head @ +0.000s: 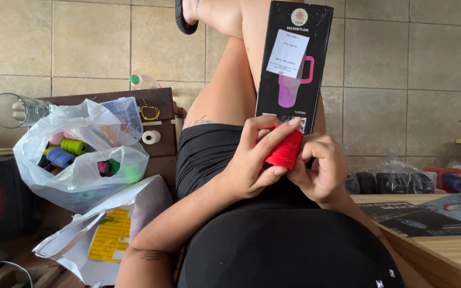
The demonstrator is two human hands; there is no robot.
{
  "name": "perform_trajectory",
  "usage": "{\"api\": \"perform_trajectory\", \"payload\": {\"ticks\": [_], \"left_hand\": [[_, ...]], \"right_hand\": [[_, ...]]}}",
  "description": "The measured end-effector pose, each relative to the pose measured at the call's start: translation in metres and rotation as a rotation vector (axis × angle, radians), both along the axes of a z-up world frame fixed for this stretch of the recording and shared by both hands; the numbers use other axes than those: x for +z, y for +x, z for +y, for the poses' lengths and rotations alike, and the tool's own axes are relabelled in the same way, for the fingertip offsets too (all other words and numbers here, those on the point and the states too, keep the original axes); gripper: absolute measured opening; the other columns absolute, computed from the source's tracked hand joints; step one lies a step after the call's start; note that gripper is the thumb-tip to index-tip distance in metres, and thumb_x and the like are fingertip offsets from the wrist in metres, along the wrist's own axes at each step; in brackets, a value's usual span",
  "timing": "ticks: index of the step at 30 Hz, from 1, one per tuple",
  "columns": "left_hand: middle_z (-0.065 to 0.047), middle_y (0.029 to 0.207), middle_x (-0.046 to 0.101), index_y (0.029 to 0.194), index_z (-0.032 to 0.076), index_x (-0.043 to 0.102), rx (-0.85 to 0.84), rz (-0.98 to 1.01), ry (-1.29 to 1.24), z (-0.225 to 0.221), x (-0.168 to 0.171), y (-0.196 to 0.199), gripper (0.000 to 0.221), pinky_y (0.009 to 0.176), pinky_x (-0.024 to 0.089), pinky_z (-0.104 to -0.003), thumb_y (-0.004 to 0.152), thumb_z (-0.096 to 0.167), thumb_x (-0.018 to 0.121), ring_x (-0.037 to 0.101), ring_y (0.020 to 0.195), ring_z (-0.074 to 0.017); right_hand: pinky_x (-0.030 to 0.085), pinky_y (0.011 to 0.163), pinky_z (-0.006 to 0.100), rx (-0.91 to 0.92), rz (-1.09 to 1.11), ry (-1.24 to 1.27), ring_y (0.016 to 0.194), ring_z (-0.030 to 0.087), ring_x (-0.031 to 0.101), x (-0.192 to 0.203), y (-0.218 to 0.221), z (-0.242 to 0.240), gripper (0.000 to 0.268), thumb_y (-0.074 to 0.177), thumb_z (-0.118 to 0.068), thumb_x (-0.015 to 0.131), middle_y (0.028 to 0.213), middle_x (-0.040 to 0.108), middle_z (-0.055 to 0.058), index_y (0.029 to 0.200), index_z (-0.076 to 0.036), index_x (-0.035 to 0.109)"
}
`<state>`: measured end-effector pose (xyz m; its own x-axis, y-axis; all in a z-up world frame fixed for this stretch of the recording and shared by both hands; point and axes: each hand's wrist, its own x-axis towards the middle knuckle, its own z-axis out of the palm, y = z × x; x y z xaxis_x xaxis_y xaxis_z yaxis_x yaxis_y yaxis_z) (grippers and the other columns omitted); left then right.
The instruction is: The person is seated at a low table in a clothing store, organizing various materials. They examine a product card and small papers, sort through a bag of colorful thread spools, select a red spool, and use scissors to cut a piece of thread.
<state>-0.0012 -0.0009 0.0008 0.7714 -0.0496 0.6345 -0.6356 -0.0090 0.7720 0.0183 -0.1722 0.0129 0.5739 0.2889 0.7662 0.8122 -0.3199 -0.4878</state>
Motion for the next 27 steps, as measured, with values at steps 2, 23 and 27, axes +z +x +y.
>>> {"api": "perform_trajectory", "payload": {"ticks": [2,23,27], "left_hand": [[-0.018,0.126,0.042,0.152,0.0,0.049,0.003,0.004,0.004,0.0,0.0,0.0,0.069,0.091,0.059,-0.056,0.107,0.052,0.044,0.055,0.116,-0.0326],[-0.015,0.128,0.044,0.151,0.005,0.051,0.05,0.1,-0.011,0.007,0.004,-0.004,0.069,0.104,0.051,-0.051,0.106,0.056,0.042,0.056,0.121,-0.0325],[-0.015,0.129,0.044,0.151,0.011,0.051,0.062,0.092,0.018,0.008,0.006,-0.007,0.066,0.097,0.057,-0.052,0.106,0.058,0.044,0.065,0.108,-0.0354]], "right_hand": [[0.052,0.064,0.035,-0.009,-0.002,-0.002,0.062,0.026,0.06,0.001,0.0,0.002,0.034,0.102,-0.031,0.066,0.076,0.063,0.011,0.085,-0.001,0.058],[0.055,0.066,0.033,0.056,0.159,0.112,0.065,0.026,0.069,0.011,0.0,0.005,0.025,0.093,-0.018,0.078,0.077,0.07,0.013,0.085,0.003,0.067],[0.05,0.064,0.037,0.12,0.275,0.087,0.066,0.029,0.061,0.008,-0.004,-0.003,0.025,0.099,-0.019,0.071,0.083,0.066,0.019,0.092,0.005,0.064]]}}
